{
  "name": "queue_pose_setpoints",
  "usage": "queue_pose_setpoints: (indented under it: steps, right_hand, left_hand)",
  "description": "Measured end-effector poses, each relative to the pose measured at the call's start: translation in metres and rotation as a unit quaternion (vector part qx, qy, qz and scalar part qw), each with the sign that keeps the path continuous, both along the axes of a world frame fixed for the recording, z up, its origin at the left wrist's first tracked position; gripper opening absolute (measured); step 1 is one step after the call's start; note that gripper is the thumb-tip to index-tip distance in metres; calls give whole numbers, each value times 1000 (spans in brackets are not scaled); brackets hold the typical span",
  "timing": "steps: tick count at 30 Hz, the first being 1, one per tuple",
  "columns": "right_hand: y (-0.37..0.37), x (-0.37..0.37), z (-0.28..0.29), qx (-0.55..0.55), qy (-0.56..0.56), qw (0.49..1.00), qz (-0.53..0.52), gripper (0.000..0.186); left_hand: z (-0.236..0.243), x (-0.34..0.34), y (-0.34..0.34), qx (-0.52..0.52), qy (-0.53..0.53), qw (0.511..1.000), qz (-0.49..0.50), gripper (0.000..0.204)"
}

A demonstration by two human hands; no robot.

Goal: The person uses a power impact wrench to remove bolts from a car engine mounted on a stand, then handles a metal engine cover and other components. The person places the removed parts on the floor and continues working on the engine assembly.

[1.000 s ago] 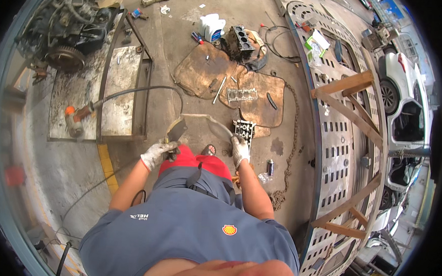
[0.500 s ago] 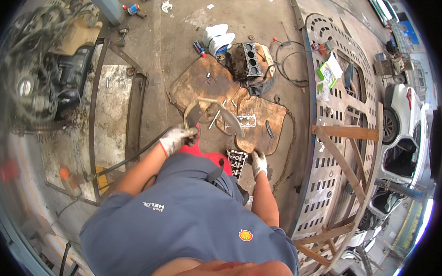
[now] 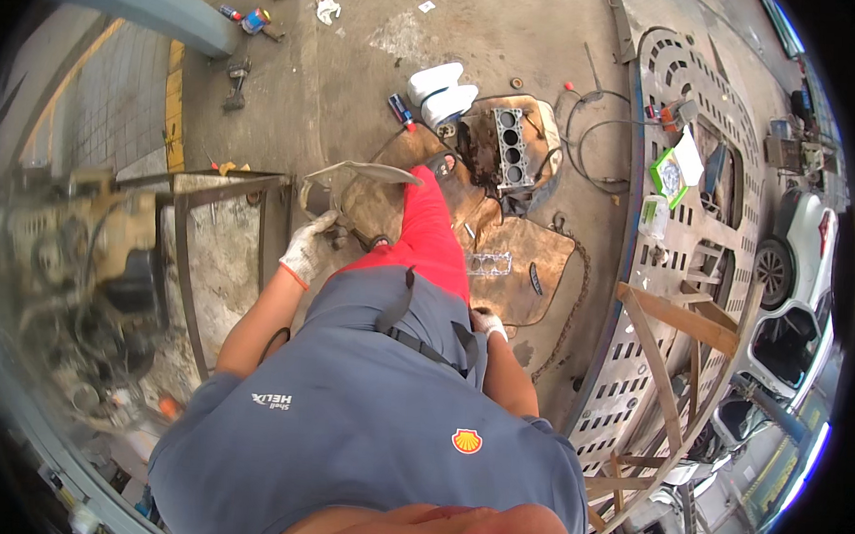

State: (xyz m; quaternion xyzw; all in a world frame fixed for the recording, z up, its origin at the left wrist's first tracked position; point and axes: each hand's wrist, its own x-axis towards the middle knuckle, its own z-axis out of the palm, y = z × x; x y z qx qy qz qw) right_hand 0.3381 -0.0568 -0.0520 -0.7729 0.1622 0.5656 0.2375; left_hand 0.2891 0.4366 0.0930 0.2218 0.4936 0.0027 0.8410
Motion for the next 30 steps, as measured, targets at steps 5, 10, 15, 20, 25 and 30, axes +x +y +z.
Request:
queue_pose_setpoints:
  steps: [5, 10, 15, 20, 25, 30]
  right_hand:
    - [59, 132, -51, 68, 9, 975, -211, 25]
    - [92, 238, -19, 83, -37, 943, -319, 16]
    - [93, 292, 13, 39, -39, 913, -405, 17]
    - [104, 295, 38, -35, -75, 901, -427, 20]
    - [180, 302, 81, -104, -74, 840, -527, 14]
    - [308, 312, 123, -53, 33, 857, -511, 15]
  left_hand:
    - [-23, 92, 65, 63, 34, 994, 80, 18]
    - [-11, 201, 144, 75, 36, 986, 148, 9]
    - [-33, 292, 210, 127, 147, 971, 136, 15]
    - [-107, 378, 284, 178, 179, 964, 82, 20]
    - [-163, 518, 326, 124, 179, 975, -38, 16]
    - [-158, 672, 359, 82, 166, 969, -164, 15]
